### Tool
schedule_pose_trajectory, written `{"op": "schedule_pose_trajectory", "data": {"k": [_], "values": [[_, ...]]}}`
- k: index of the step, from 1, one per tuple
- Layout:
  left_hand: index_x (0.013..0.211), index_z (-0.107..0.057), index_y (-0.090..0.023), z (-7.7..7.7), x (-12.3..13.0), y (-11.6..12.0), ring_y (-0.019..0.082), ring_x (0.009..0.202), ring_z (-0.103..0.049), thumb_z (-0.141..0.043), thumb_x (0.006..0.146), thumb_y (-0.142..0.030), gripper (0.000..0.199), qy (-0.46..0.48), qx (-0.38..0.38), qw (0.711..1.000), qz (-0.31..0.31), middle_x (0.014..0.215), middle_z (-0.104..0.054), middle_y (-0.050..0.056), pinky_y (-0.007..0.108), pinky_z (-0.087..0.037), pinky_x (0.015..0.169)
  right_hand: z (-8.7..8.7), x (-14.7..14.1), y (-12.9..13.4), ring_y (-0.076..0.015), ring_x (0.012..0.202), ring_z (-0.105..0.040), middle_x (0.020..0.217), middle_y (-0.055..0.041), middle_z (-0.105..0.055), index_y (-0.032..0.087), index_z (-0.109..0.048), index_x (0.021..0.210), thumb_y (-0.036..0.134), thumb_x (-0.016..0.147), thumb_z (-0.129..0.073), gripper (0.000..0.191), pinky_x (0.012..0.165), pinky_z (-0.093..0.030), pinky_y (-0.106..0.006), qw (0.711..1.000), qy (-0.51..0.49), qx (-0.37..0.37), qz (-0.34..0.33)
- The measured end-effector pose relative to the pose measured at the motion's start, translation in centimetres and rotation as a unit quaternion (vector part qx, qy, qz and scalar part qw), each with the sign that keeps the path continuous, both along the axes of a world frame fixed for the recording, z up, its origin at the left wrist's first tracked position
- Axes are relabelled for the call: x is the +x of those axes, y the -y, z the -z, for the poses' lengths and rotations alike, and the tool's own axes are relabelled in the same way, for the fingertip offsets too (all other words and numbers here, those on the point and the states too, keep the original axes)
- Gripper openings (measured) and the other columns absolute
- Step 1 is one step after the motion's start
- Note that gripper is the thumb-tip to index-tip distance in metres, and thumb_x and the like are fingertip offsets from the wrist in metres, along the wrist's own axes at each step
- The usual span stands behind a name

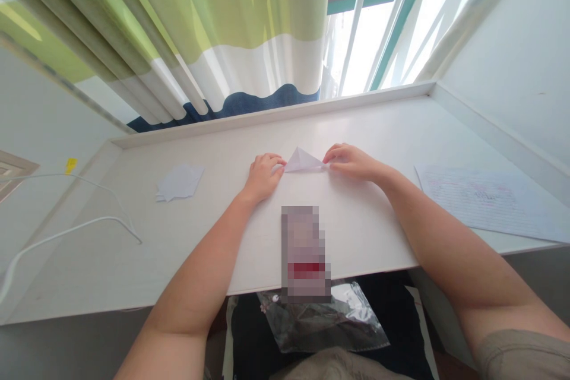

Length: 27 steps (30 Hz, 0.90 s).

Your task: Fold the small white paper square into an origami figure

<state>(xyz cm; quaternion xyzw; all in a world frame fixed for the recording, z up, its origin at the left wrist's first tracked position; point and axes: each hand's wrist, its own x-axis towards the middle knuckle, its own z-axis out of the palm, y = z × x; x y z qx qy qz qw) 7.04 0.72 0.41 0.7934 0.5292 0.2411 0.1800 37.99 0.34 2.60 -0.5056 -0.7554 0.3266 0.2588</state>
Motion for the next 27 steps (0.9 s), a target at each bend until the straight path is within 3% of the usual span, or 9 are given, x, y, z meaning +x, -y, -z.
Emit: {"op": "schedule_pose_trajectory", "data": {"k": [4, 7, 11, 16, 18, 20, 24, 27], "values": [[0.114, -0.078, -0.026, 0.0, 0.0, 0.0, 0.035, 0.137, -0.057, -0.059, 0.101, -0.024, 0.023, 0.005, -0.002, 1.000, 0.001, 0.140, -0.073, 0.009, 0.057, -0.043, 0.124, -0.6, -0.6, 0.5, -0.0280, 0.105, -0.069, 0.105, -0.0087, -0.076, 0.024, -0.080, 0.087, 0.034, 0.084, -0.077, 0.011, 0.091, -0.056, -0.041, 0.999, 0.006, -0.026, 0.025], [0.111, -0.076, -0.025, 0.0, 0.0, 0.1, 0.034, 0.135, -0.059, -0.058, 0.100, -0.022, 0.022, 0.017, -0.001, 1.000, -0.002, 0.137, -0.074, 0.010, 0.057, -0.043, 0.123, -1.1, -1.0, 0.9, -0.0220, 0.086, -0.068, 0.096, -0.0060, -0.076, 0.023, -0.080, 0.091, 0.039, 0.085, -0.079, 0.017, 0.077, -0.053, -0.036, 0.994, -0.012, -0.086, 0.063], [0.116, -0.070, -0.024, 0.0, -0.2, 0.1, 0.032, 0.134, -0.062, -0.061, 0.097, -0.023, 0.022, 0.078, -0.006, 0.997, -0.004, 0.132, -0.076, 0.011, 0.056, -0.044, 0.124, -1.7, -1.4, 1.3, -0.0179, 0.077, -0.065, 0.097, -0.0060, -0.079, 0.022, -0.081, 0.091, 0.044, 0.081, -0.085, 0.025, 0.068, -0.049, -0.032, 0.986, -0.078, -0.114, 0.095], [0.145, -0.051, -0.024, -0.2, -0.6, 0.3, 0.032, 0.133, -0.070, -0.082, 0.088, -0.039, 0.067, 0.225, -0.080, 0.970, 0.034, 0.145, -0.072, 0.016, 0.050, -0.051, 0.116, -1.4, -1.6, 1.5, -0.0148, 0.065, -0.056, 0.085, -0.0051, -0.077, 0.022, -0.081, 0.091, 0.054, 0.077, -0.090, 0.036, 0.055, -0.039, -0.031, 0.967, -0.200, -0.131, 0.085], [0.146, -0.052, -0.023, -0.4, -0.5, 0.4, 0.032, 0.120, -0.076, -0.089, 0.083, -0.049, 0.078, 0.267, -0.135, 0.953, 0.050, 0.138, -0.076, 0.018, 0.046, -0.057, 0.105, -1.0, -1.8, 1.4, -0.0161, 0.069, -0.059, 0.086, -0.0052, -0.078, 0.022, -0.082, 0.089, 0.053, 0.077, -0.091, 0.034, 0.057, -0.041, -0.031, 0.960, -0.239, -0.126, 0.075], [0.137, -0.061, -0.022, -0.5, -0.4, 0.4, 0.031, 0.109, -0.080, -0.093, 0.079, -0.055, 0.074, 0.296, -0.159, 0.941, 0.049, 0.125, -0.082, 0.017, 0.042, -0.059, 0.096, -0.8, -1.9, 1.3, -0.0184, 0.077, -0.064, 0.087, -0.0056, -0.078, 0.023, -0.082, 0.088, 0.051, 0.077, -0.093, 0.033, 0.063, -0.047, -0.032, 0.955, -0.259, -0.126, 0.066], [0.113, -0.075, -0.021, -0.7, -0.2, 0.6, 0.028, 0.099, -0.080, -0.097, 0.074, -0.054, 0.056, 0.301, -0.117, 0.946, 0.022, 0.103, -0.085, 0.010, 0.036, -0.060, 0.087, -0.7, -2.0, 1.0, -0.0206, 0.085, -0.069, 0.085, -0.0050, -0.079, 0.023, -0.082, 0.084, 0.050, 0.073, -0.095, 0.032, 0.078, -0.055, -0.035, 0.952, -0.267, -0.127, 0.075], [0.109, -0.075, -0.022, -0.9, -0.1, 0.8, 0.025, 0.099, -0.079, -0.097, 0.075, -0.046, 0.047, 0.283, -0.088, 0.955, 0.031, 0.101, -0.084, 0.007, 0.036, -0.059, 0.090, -0.8, -1.8, 0.9, -0.0197, 0.084, -0.070, 0.086, -0.0046, -0.079, 0.022, -0.083, 0.082, 0.049, 0.071, -0.096, 0.032, 0.085, -0.057, -0.037, 0.948, -0.276, -0.129, 0.092]]}}
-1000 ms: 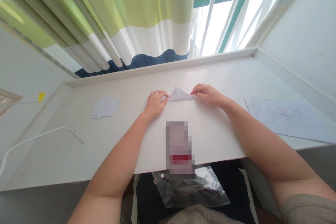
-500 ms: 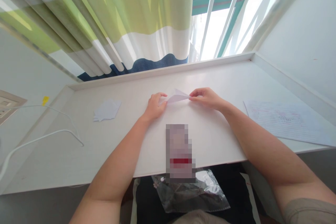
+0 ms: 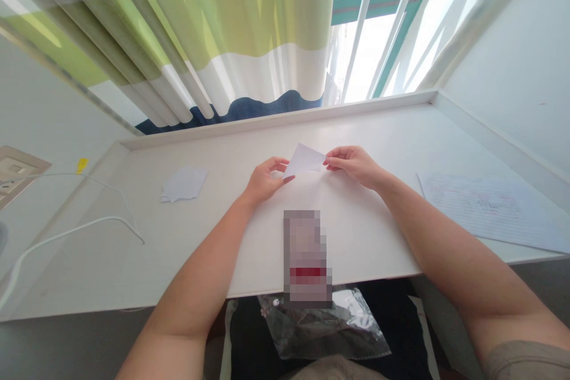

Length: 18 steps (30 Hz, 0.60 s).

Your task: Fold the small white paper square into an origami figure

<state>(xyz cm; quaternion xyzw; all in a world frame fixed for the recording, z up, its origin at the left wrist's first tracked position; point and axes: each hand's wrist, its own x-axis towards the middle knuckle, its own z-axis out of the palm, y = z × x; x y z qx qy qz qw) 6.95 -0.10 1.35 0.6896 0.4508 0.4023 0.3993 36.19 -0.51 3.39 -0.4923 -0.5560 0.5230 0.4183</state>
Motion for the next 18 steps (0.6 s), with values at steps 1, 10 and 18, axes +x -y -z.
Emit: {"op": "schedule_pose_trajectory", "data": {"k": [1, 10, 18], "values": [[0.109, -0.074, -0.023, -0.07, 0.03, 0.10, 0.025, 0.099, -0.079, -0.096, 0.075, -0.044, 0.046, 0.001, 0.008, 1.000, 0.006, 0.102, -0.083, 0.007, 0.037, -0.059, 0.093, -0.02, 0.07, -0.06, -0.0195, 0.084, -0.070, 0.086, -0.0047, -0.079, 0.022, -0.083, 0.082, 0.049, 0.070, -0.097, 0.033, 0.086, -0.058, -0.038, 1.000, -0.004, -0.003, 0.005], [0.094, -0.073, -0.023, 0.17, 0.35, 0.07, 0.021, 0.089, -0.077, -0.091, 0.082, -0.052, 0.036, 0.053, 0.094, 0.993, -0.047, 0.098, -0.082, 0.005, 0.040, -0.062, 0.094, 0.44, 0.74, -0.55, -0.0202, 0.084, -0.071, 0.091, -0.0084, -0.080, 0.021, -0.081, 0.083, 0.051, 0.066, -0.101, 0.040, 0.088, -0.061, -0.041, 0.999, -0.043, -0.018, 0.023], [0.086, -0.080, -0.021, -0.46, 0.38, 0.38, 0.024, 0.086, -0.080, -0.091, 0.084, -0.050, 0.030, 0.060, 0.081, 0.992, -0.078, 0.084, -0.083, 0.007, 0.042, -0.064, 0.092, 0.35, 0.56, -0.45, -0.0204, 0.085, -0.072, 0.091, -0.0076, -0.081, 0.022, -0.082, 0.083, 0.054, 0.063, -0.103, 0.044, 0.091, -0.061, -0.041, 0.998, -0.049, -0.024, 0.015]]}}
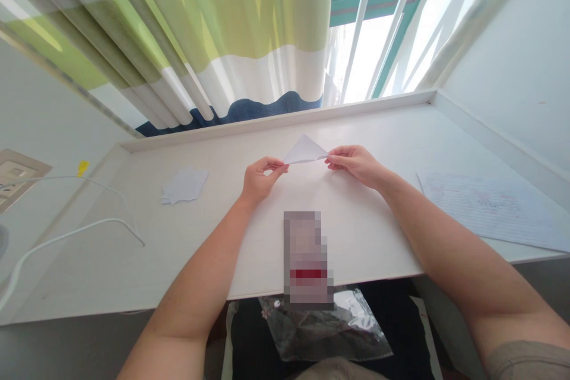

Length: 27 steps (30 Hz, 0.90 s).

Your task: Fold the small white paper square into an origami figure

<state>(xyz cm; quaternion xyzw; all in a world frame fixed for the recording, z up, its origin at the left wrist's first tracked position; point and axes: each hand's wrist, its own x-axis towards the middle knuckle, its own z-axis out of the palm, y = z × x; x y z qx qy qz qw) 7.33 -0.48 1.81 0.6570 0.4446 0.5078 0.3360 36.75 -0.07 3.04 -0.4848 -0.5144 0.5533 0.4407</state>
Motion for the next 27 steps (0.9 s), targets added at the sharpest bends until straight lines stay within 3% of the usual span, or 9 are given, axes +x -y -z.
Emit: {"op": "schedule_pose_trajectory", "data": {"k": [6, 11, 21, 27], "values": [[0.087, -0.081, -0.021, -0.1, -0.2, -0.1, 0.025, 0.087, -0.080, -0.090, 0.085, -0.047, 0.027, -0.009, -0.010, 1.000, -0.001, 0.086, -0.084, 0.007, 0.041, -0.063, 0.093, -0.3, 0.1, 0.1, -0.0201, 0.086, -0.072, 0.088, -0.0056, -0.080, 0.022, -0.081, 0.083, 0.055, 0.065, -0.101, 0.043, 0.093, -0.060, -0.041, 1.000, 0.012, -0.005, -0.013], [0.084, -0.081, -0.023, 0.1, -0.5, -0.5, 0.024, 0.093, -0.077, -0.087, 0.085, -0.048, 0.026, -0.041, 0.002, 0.999, -0.022, 0.099, -0.085, 0.007, 0.041, -0.061, 0.097, -0.3, 0.1, 0.2, -0.0199, 0.085, -0.072, 0.084, -0.0042, -0.078, 0.022, -0.080, 0.084, 0.053, 0.066, -0.101, 0.041, 0.090, -0.058, -0.039, 0.999, 0.026, -0.006, -0.027], [0.081, -0.084, -0.022, 0.1, -0.5, -0.7, 0.024, 0.085, -0.076, -0.091, 0.081, -0.045, 0.024, -0.031, -0.025, 0.999, -0.031, 0.086, -0.084, 0.006, 0.040, -0.062, 0.087, -0.1, -0.2, 0.6, -0.0207, 0.085, -0.071, 0.087, -0.0058, -0.079, 0.022, -0.083, 0.088, 0.060, 0.075, -0.094, 0.042, 0.086, -0.056, -0.039, 0.996, 0.067, 0.050, -0.042], [0.080, -0.082, -0.021, 0.3, -0.1, -0.9, 0.021, 0.078, -0.075, -0.095, 0.076, -0.046, 0.029, 0.033, -0.045, 0.998, -0.013, 0.081, -0.082, 0.006, 0.037, -0.061, 0.081, 0.1, -0.2, 0.4, -0.0203, 0.081, -0.072, 0.089, -0.0076, -0.081, 0.022, -0.083, 0.083, 0.071, 0.076, -0.090, 0.050, 0.082, -0.056, -0.040, 0.995, 0.059, 0.071, -0.040]]}}
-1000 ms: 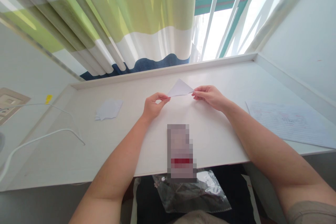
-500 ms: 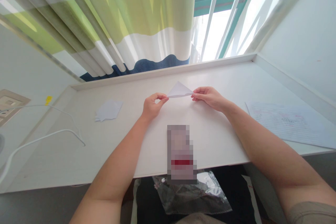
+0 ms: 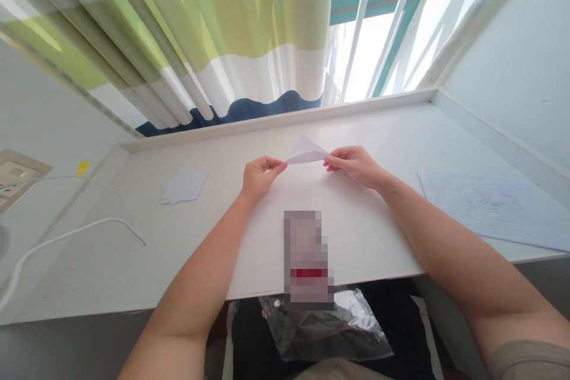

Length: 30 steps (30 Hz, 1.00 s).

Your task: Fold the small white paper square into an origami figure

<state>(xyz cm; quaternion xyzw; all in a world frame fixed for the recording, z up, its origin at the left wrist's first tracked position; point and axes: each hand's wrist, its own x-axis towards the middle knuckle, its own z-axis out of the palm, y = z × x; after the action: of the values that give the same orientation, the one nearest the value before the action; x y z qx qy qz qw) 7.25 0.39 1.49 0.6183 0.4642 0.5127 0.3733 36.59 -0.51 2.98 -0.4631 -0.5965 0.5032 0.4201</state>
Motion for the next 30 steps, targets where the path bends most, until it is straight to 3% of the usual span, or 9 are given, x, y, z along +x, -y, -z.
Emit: {"op": "schedule_pose_trajectory", "data": {"k": [9, 20, 30], "values": [[0.097, -0.079, -0.019, -0.07, 0.38, 0.01, 0.020, 0.076, -0.076, -0.099, 0.069, -0.044, 0.043, 0.056, -0.078, 0.995, 0.029, 0.078, -0.081, 0.004, 0.035, -0.060, 0.080, 0.18, -0.06, -0.20, -0.0229, 0.085, -0.074, 0.092, -0.0104, -0.083, 0.021, -0.084, 0.087, 0.080, 0.074, -0.088, 0.061, 0.084, -0.057, -0.041, 1.000, -0.004, -0.007, -0.009], [0.089, -0.074, -0.018, 0.27, 0.99, -0.17, 0.016, 0.071, -0.071, -0.092, 0.070, -0.033, 0.031, 0.064, -0.094, 0.993, 0.016, 0.073, -0.077, 0.002, 0.029, -0.053, 0.074, 0.42, -0.43, -0.47, -0.0182, 0.074, -0.066, 0.075, -0.0068, -0.076, 0.020, -0.079, 0.077, 0.071, 0.083, -0.083, 0.052, 0.075, -0.053, -0.035, 0.999, 0.031, -0.003, 0.009], [0.093, -0.074, -0.018, 0.46, 0.76, -0.03, 0.016, 0.075, -0.071, -0.088, 0.073, -0.029, 0.027, 0.043, -0.091, 0.994, 0.030, 0.076, -0.076, 0.001, 0.028, -0.053, 0.075, -0.43, -0.30, 0.10, -0.0198, 0.076, -0.069, 0.074, -0.0070, -0.077, 0.020, -0.079, 0.076, 0.070, 0.079, -0.085, 0.050, 0.082, -0.056, -0.036, 0.999, 0.050, -0.012, 0.015]]}}
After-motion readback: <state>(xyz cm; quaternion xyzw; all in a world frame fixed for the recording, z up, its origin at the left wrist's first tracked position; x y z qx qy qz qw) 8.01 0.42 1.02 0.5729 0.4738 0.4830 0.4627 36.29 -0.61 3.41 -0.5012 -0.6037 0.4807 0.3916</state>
